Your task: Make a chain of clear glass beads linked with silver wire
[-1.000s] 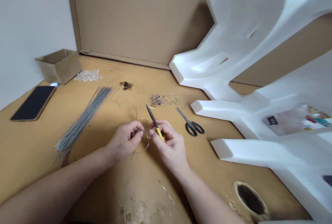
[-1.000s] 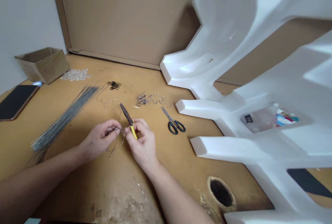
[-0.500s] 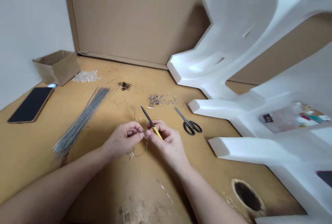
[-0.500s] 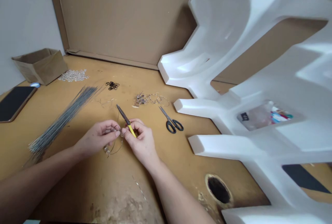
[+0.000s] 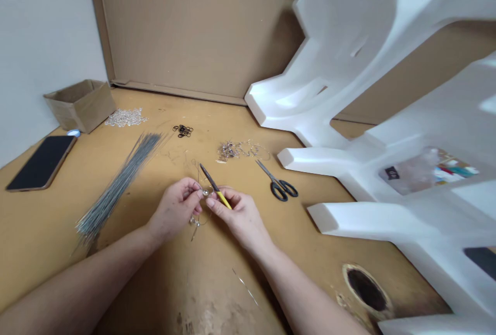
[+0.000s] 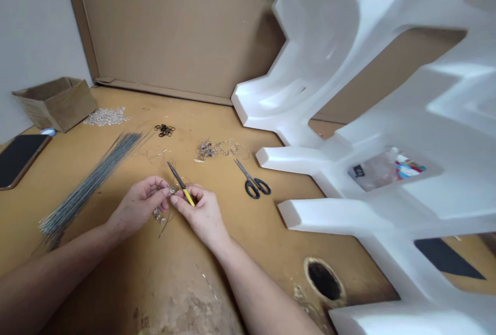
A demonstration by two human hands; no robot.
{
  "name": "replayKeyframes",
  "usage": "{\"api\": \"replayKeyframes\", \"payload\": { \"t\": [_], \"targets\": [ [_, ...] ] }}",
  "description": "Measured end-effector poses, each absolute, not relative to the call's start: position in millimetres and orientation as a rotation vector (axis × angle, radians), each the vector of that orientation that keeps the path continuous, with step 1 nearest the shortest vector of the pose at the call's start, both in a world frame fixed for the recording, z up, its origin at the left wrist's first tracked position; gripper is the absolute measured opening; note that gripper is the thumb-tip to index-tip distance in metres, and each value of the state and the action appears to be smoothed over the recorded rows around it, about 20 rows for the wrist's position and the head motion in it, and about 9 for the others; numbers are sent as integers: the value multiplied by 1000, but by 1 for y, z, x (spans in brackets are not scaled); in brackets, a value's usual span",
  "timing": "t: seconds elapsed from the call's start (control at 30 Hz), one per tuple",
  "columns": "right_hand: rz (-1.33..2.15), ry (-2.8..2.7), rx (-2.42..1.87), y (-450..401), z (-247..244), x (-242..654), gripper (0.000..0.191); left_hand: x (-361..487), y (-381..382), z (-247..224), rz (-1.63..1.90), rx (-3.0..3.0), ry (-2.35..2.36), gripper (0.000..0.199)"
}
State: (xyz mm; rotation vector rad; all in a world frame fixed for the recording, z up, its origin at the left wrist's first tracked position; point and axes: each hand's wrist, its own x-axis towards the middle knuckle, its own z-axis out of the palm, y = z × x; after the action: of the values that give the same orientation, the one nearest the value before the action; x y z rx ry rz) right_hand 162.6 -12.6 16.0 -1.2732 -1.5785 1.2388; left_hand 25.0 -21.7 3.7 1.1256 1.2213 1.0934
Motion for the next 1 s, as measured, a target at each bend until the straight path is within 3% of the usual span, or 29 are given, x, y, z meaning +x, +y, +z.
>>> {"api": "replayKeyframes", "payload": {
  "t": [0.63,1.0],
  "targets": [
    [1073,-1874,-1066,-13,11,163,17,23,-22,6,1080,1195,1125,8],
    [1016,-1947,-868,-18,20,164,27,23,-24,7,1137,962,1008,12]
  ]
}}
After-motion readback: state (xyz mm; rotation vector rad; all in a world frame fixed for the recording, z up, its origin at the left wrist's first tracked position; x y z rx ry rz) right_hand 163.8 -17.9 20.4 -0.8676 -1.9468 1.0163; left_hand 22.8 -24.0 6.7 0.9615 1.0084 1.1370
